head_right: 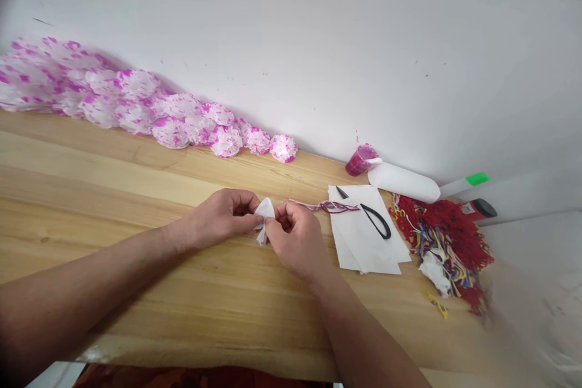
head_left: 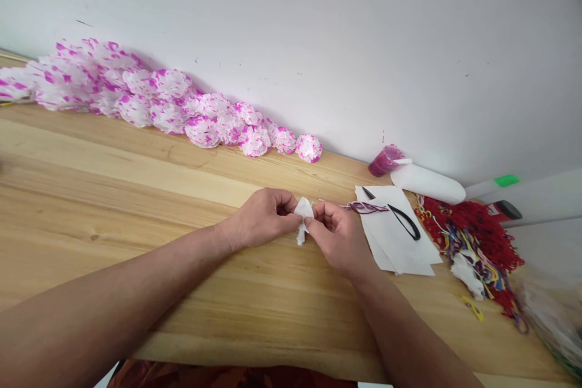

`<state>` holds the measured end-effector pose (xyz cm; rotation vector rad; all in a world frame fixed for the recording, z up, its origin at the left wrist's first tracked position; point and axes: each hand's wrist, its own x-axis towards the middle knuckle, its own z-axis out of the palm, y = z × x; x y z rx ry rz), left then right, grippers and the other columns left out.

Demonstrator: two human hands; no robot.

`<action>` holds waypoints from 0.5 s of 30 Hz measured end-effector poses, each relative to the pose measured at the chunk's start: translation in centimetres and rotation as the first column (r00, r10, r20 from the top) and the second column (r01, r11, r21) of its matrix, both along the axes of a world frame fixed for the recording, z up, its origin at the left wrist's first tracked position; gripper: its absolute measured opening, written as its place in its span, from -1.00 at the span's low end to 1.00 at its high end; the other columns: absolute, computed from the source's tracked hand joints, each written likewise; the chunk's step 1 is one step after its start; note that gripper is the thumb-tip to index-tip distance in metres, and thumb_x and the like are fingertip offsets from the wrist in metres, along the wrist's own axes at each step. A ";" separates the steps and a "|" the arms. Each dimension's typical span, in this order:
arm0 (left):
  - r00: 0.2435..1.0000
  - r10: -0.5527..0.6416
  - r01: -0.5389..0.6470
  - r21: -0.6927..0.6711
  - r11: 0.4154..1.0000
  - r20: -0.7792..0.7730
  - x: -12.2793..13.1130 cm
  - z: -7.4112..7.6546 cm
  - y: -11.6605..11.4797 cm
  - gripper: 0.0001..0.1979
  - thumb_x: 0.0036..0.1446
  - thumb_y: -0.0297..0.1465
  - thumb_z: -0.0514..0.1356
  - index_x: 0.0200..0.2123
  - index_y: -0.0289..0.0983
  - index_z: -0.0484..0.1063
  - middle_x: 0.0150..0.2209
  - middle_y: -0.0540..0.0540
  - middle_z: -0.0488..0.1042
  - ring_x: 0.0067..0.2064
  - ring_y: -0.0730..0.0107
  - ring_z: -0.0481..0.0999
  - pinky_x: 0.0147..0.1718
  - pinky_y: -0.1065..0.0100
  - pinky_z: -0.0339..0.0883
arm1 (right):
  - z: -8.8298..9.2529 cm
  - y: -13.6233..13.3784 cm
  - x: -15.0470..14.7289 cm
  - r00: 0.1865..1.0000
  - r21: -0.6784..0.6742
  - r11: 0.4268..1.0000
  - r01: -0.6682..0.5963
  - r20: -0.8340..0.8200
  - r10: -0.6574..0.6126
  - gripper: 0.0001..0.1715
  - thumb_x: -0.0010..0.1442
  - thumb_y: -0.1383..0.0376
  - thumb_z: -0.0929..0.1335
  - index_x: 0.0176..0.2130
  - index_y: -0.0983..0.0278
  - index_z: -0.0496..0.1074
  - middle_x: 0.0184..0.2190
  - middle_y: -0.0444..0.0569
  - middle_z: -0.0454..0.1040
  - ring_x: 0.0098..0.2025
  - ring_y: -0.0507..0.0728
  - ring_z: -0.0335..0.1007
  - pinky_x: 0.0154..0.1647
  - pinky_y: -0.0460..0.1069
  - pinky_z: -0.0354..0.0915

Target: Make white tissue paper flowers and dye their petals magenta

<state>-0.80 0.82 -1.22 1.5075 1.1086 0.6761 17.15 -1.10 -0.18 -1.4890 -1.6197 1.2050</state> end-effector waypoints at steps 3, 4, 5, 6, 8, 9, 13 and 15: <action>1.000 0.004 -0.004 0.006 1.000 0.004 0.0 -0.1 0.0 -0.79 0.08 -0.27 0.21 -0.43 -0.31 0.46 -0.47 0.02 0.45 -0.44 0.46 0.35 -0.50 0.44 0.17 | 0.0 0.0 0.0 1.000 -0.004 1.000 0.002 -0.002 -0.002 -0.87 0.13 0.29 0.36 -0.44 0.27 0.36 -0.54 -0.19 0.33 -0.48 -0.01 0.18 -0.46 -0.08 0.15; 1.000 0.005 -0.005 0.007 1.000 0.006 0.0 -0.1 0.0 -0.80 0.08 -0.27 0.21 -0.43 -0.31 0.46 -0.48 0.02 0.44 -0.44 0.46 0.35 -0.50 0.44 0.17 | -0.1 0.0 0.0 1.000 -0.004 1.000 0.001 -0.003 -0.001 -0.88 0.13 0.30 0.36 -0.43 0.27 0.35 -0.53 -0.19 0.33 -0.48 -0.01 0.18 -0.45 -0.07 0.15; 1.000 0.006 -0.006 0.008 1.000 0.008 0.0 -0.1 0.0 -0.80 0.08 -0.28 0.21 -0.43 -0.31 0.46 -0.48 0.02 0.44 -0.44 0.46 0.35 -0.50 0.44 0.17 | -0.1 0.0 0.0 1.000 -0.004 1.000 0.000 -0.003 0.000 -0.88 0.12 0.30 0.36 -0.43 0.27 0.36 -0.53 -0.19 0.33 -0.48 -0.01 0.18 -0.45 -0.07 0.15; 1.000 0.005 -0.005 0.009 1.000 0.009 -0.1 -0.1 0.0 -0.81 0.08 -0.28 0.21 -0.43 -0.31 0.46 -0.47 0.02 0.44 -0.44 0.46 0.35 -0.50 0.45 0.17 | -0.1 0.0 0.0 1.000 -0.004 1.000 -0.002 -0.003 0.002 -0.89 0.12 0.30 0.36 -0.43 0.27 0.36 -0.53 -0.19 0.33 -0.48 -0.01 0.18 -0.45 -0.07 0.15; 1.000 0.002 -0.002 0.009 1.000 0.008 -0.1 -0.1 -0.1 -0.81 0.09 -0.29 0.21 -0.41 -0.31 0.46 -0.46 0.02 0.45 -0.43 0.46 0.35 -0.49 0.44 0.18 | -0.1 0.0 0.0 1.000 0.000 1.000 -0.002 -0.002 0.002 -0.89 0.12 0.31 0.36 -0.43 0.27 0.36 -0.53 -0.20 0.33 -0.48 -0.01 0.17 -0.45 -0.07 0.15; 1.000 0.001 -0.001 0.009 1.000 0.005 -0.1 -0.1 -0.1 -0.82 0.09 -0.29 0.21 -0.40 -0.30 0.47 -0.46 0.02 0.45 -0.43 0.46 0.36 -0.49 0.44 0.19 | -0.1 0.0 0.0 1.000 0.002 1.000 -0.001 -0.002 0.001 -0.89 0.11 0.31 0.36 -0.44 0.27 0.36 -0.53 -0.20 0.32 -0.48 -0.01 0.17 -0.45 -0.07 0.14; 1.000 0.000 0.000 0.017 1.000 -0.001 -0.1 0.0 -0.1 -0.82 0.09 -0.28 0.21 -0.40 -0.30 0.47 -0.46 0.02 0.46 -0.42 0.45 0.37 -0.49 0.44 0.19 | 0.0 0.0 0.0 1.000 0.005 1.000 0.003 0.006 -0.004 -0.89 0.11 0.32 0.36 -0.45 0.27 0.35 -0.55 -0.21 0.31 -0.49 -0.01 0.16 -0.47 -0.08 0.12; 1.000 0.003 -0.003 0.020 1.000 0.001 0.0 0.0 -0.1 -0.81 0.09 -0.28 0.21 -0.41 -0.29 0.46 -0.46 0.02 0.45 -0.42 0.44 0.38 -0.48 0.44 0.20 | 0.0 0.1 0.0 1.000 0.001 1.000 -0.002 0.001 0.002 -0.90 0.11 0.32 0.35 -0.44 0.26 0.36 -0.54 -0.20 0.32 -0.49 -0.01 0.17 -0.46 -0.08 0.13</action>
